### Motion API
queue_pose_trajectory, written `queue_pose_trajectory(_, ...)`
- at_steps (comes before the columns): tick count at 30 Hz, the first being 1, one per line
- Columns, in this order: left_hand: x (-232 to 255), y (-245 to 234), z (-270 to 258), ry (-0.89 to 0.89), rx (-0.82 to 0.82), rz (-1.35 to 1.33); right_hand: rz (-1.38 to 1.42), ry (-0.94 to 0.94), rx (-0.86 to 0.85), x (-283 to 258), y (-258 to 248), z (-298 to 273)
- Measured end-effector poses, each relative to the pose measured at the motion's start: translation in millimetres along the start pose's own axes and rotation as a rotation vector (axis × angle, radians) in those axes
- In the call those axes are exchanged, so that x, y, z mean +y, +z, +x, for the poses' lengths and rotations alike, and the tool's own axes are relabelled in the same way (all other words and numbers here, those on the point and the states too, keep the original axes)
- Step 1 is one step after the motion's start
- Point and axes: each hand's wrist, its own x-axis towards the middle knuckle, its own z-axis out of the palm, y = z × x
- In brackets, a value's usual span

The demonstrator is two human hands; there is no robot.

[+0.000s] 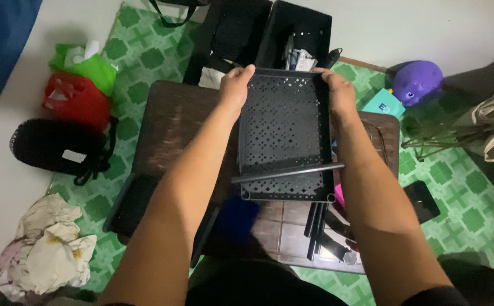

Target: Cleaning individual shelf components with a cloth and beginning the assembly of a plastic tiered shelf.

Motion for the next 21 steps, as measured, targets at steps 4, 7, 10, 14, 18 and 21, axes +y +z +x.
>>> queue_pose_trajectory(4, 31, -4, -21, -0.045, 0.007, 0.132, -0.075, -0.082, -0.111, 18, -18, 8)
queue_pose_trajectory(7, 69, -14, -54, -0.064, 0.017, 0.317, -0.126, -0.155, -0.204, 19, -19, 1)
queue_pose_trajectory(10, 147, -24, -131, 0.207, -0.028, 0.744, -0.016, -0.119, -0.227, 17, -20, 0)
queue_pose_trajectory(14, 179, -34, -223, 0.469, -0.506, 1.193, -0.036, -0.162, -0.079, 23, -42, 3)
queue_pose_trajectory(18, 141, -52, -247, 0.476, -0.372, 1.157, 0.167, -0.045, 0.227, -1, -43, -44)
queue_pose_trajectory(21, 134, -48, -252, 0.529, -0.244, 1.121, 0.256, -0.118, 0.288, -4, -47, -118)
